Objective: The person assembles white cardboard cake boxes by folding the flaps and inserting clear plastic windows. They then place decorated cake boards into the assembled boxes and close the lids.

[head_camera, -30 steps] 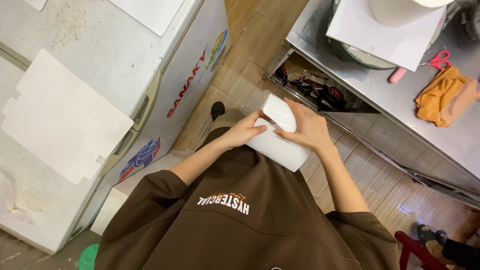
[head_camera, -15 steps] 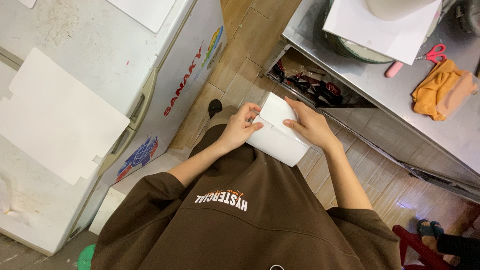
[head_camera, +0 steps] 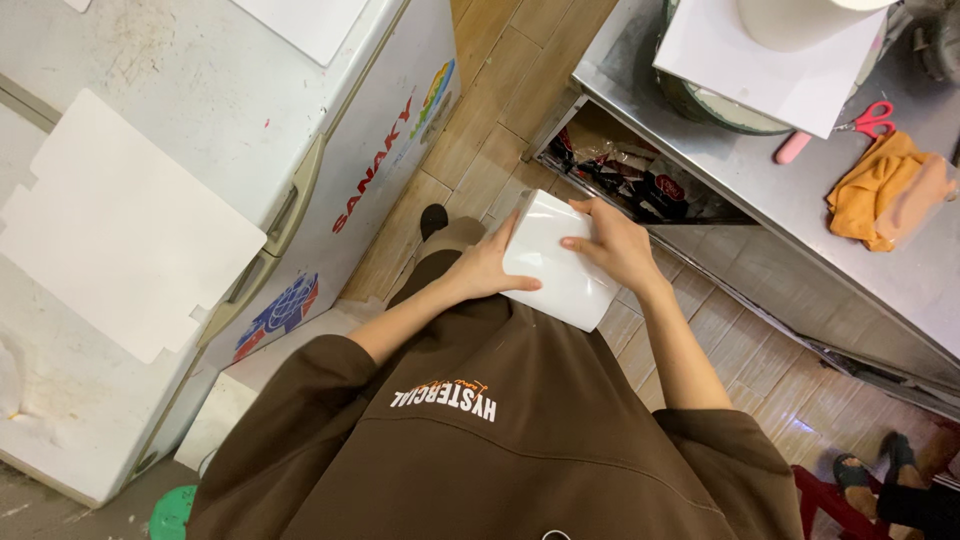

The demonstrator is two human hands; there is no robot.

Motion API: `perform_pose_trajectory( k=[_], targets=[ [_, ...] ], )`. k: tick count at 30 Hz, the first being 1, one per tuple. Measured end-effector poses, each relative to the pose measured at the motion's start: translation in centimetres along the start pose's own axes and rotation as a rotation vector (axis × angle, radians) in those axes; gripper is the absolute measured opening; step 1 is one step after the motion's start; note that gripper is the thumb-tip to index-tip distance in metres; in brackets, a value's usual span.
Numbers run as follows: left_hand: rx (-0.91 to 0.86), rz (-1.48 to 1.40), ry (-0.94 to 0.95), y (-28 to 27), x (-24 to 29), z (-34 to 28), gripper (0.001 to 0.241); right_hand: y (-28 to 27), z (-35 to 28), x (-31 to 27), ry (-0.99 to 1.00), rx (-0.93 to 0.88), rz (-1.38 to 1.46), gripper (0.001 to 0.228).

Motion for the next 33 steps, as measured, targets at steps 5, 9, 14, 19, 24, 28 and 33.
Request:
perform_pose_trajectory(
  k=[5, 9, 14, 19, 24, 28, 33],
  targets=[
    [-0.058, -0.042, -0.01, 0.2, 0.8, -0.2, 0.117, -0.8, 1.1, 4.7, 0.131, -0.127, 0.445, 0.048],
    [-0.106, -0.162, 0.221, -2.7, 4.2, -0.2, 0.114, -5.8, 2.0, 11.1, 0.019, 0.065, 0.563, 0.059],
    [-0.212, -0.373, 0.308, -7.2, 7.0, -0.7, 0.118, -8.3, -0.9, 19.2, 0.376, 0.336, 0.687, 0.057],
    [0.056, -0.541, 0.335, -10.5, 3.5, 1.7, 0.13, -5.2, -2.7, 17.3, 0.386, 0.473, 0.899, 0.055],
    [0.051, -0.641, 0.271, -7.9, -0.8, 1.9, 0.134, -1.9, -4.6, 9.1, 0.283, 0.457, 1.037, 0.055],
    [-0.14, -0.68, 0.14, -7.3, 0.9, 1.4, 0.11, 0.3, -6.5, 3.4, 0.223, 0.372, 1.102, 0.056],
    [0.131, 0.297, 0.583, -8.3, 9.2, 0.3, 0.082, 2.2, -5.8, -0.5, 0.16, 0.315, 1.126, 0.058]
  ],
)
Point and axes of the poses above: each hand's wrist, its own z-axis towards the middle knuckle, its own y-axis out of the palm, x = y × z, the point moved 3 cm from there along z, towards the middle knuckle, and after that the axes turned 3 degrees about -z, right-handed, at the moved point
